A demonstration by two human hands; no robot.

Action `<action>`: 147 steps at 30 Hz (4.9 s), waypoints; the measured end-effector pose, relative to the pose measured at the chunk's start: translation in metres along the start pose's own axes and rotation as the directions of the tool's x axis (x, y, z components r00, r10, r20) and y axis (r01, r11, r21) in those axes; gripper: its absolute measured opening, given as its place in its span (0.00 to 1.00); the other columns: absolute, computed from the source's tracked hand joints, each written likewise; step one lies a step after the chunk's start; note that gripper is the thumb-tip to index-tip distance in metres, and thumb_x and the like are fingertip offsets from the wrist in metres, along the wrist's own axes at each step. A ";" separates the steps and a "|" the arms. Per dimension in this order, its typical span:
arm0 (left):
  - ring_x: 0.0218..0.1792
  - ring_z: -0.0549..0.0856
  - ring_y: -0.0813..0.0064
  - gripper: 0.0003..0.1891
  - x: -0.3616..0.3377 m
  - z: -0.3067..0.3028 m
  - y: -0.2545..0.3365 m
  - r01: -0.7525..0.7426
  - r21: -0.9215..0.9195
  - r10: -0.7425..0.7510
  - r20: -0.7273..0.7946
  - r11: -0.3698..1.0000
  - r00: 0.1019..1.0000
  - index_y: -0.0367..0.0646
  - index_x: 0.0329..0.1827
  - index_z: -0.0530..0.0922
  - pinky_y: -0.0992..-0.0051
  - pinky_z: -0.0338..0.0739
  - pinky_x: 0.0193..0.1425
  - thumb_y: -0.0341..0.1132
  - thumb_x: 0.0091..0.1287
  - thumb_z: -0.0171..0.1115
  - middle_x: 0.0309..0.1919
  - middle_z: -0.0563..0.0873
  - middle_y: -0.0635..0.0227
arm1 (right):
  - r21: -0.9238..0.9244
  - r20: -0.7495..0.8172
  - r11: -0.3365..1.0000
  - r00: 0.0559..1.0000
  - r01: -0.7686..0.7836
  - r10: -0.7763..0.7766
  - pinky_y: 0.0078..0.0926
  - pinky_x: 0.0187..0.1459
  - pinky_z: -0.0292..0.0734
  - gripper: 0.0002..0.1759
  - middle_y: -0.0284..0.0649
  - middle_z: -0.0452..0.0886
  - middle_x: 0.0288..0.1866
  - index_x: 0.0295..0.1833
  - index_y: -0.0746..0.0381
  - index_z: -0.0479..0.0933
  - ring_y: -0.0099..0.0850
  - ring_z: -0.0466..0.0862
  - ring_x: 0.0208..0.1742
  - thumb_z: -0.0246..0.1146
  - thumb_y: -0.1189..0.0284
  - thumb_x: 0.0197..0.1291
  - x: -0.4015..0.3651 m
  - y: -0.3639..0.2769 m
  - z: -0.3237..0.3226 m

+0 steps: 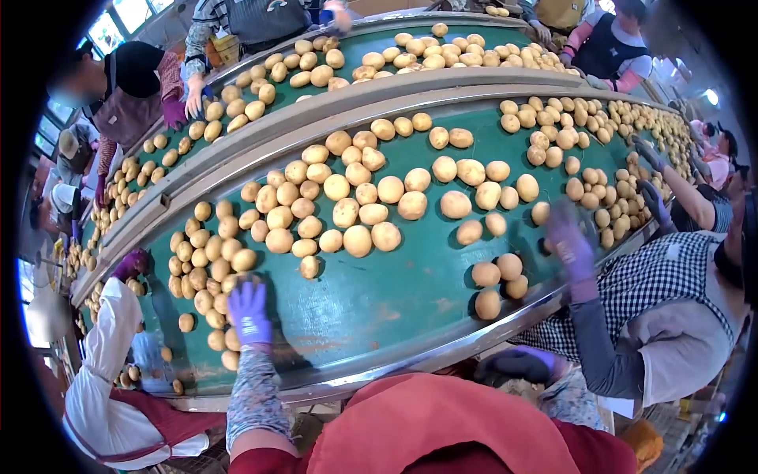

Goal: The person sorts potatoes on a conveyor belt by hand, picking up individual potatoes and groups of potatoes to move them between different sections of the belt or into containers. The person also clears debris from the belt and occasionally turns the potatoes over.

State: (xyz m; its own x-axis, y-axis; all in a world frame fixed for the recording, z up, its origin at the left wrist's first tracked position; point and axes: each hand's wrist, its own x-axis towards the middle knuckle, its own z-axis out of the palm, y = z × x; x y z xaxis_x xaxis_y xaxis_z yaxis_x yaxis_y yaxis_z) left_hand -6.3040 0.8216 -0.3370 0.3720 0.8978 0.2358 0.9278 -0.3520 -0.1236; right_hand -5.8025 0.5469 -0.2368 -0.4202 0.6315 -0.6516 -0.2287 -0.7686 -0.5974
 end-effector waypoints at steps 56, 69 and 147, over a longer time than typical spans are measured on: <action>0.61 0.79 0.55 0.25 -0.068 -0.022 -0.194 -0.283 -0.746 0.344 -0.078 0.602 0.936 0.46 0.59 0.78 0.57 0.71 0.66 0.39 0.56 0.68 0.56 0.80 0.60 | -0.759 0.528 -0.625 0.734 0.182 -0.428 0.39 0.44 0.78 0.20 0.41 0.84 0.48 0.55 0.52 0.79 0.43 0.83 0.49 0.67 0.61 0.57 0.536 -0.200 0.384; 0.62 0.79 0.62 0.20 -0.130 0.016 -0.236 -0.268 -0.809 0.426 -0.024 0.524 0.904 0.53 0.57 0.79 0.52 0.69 0.68 0.36 0.59 0.62 0.57 0.80 0.68 | -0.687 -0.171 0.668 0.829 0.287 -0.532 0.29 0.40 0.76 0.19 0.37 0.83 0.46 0.55 0.58 0.78 0.26 0.82 0.42 0.54 0.55 0.74 0.563 -0.244 0.397; 0.47 0.80 0.74 0.14 -0.374 -0.042 -0.645 0.221 0.380 0.400 0.500 -0.898 0.768 0.49 0.61 0.71 0.80 0.77 0.48 0.41 0.78 0.57 0.48 0.80 0.67 | -0.999 0.023 -0.042 0.666 -0.013 -0.746 0.40 0.56 0.80 0.21 0.45 0.82 0.58 0.63 0.52 0.78 0.48 0.85 0.53 0.62 0.71 0.64 0.637 0.024 0.755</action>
State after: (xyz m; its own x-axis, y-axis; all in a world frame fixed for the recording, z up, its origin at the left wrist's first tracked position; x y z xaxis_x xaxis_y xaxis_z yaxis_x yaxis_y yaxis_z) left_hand -7.0401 0.7018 -0.3050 0.6433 0.6809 -0.3502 -0.7618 0.6152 -0.2032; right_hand -6.7381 0.8538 -0.3133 -0.1293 0.9914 0.0220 0.8926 0.1260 -0.4329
